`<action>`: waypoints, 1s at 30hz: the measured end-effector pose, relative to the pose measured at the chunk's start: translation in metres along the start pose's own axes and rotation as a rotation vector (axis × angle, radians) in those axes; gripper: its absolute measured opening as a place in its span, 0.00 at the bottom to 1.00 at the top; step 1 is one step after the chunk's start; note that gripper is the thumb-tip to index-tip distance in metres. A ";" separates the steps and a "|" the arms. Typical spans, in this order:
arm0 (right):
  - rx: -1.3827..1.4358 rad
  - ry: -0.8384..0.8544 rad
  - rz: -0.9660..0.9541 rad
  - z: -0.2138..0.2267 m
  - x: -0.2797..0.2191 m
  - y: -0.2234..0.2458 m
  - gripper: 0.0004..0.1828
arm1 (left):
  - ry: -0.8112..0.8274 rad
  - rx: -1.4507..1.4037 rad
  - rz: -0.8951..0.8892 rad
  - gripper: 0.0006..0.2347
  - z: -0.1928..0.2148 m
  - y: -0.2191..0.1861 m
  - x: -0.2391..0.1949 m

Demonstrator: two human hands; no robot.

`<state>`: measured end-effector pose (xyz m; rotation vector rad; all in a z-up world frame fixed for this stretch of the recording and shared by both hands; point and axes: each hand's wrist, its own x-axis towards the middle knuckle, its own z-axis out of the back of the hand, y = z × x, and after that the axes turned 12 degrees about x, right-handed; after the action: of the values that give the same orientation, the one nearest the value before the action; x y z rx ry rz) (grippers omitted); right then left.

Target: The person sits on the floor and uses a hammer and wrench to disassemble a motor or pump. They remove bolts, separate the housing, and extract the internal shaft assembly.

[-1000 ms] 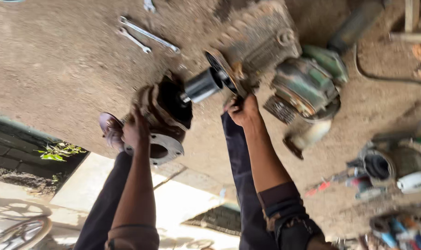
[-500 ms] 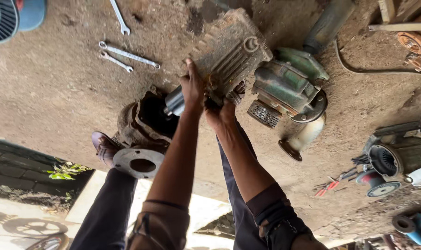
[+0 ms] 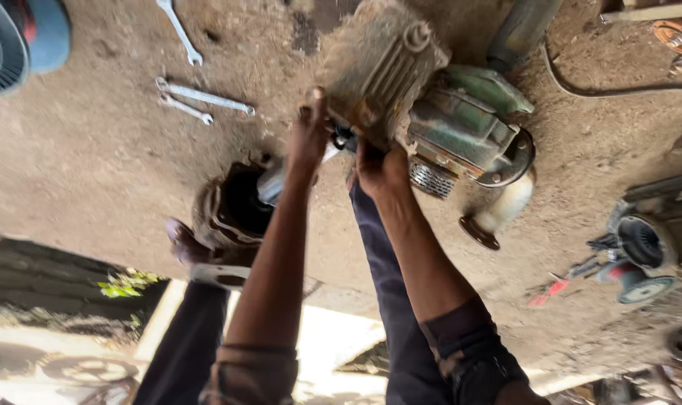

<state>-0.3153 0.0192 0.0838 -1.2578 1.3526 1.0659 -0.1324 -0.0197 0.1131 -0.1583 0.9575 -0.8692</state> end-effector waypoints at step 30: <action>-0.116 -0.285 -0.012 -0.082 -0.002 0.076 0.24 | -0.288 0.262 -0.070 0.32 0.053 0.126 -0.002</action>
<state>-0.3980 -0.0551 0.0972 -1.1448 1.0784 1.2775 -0.0192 0.0526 0.0855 -0.0894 0.5663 -0.9976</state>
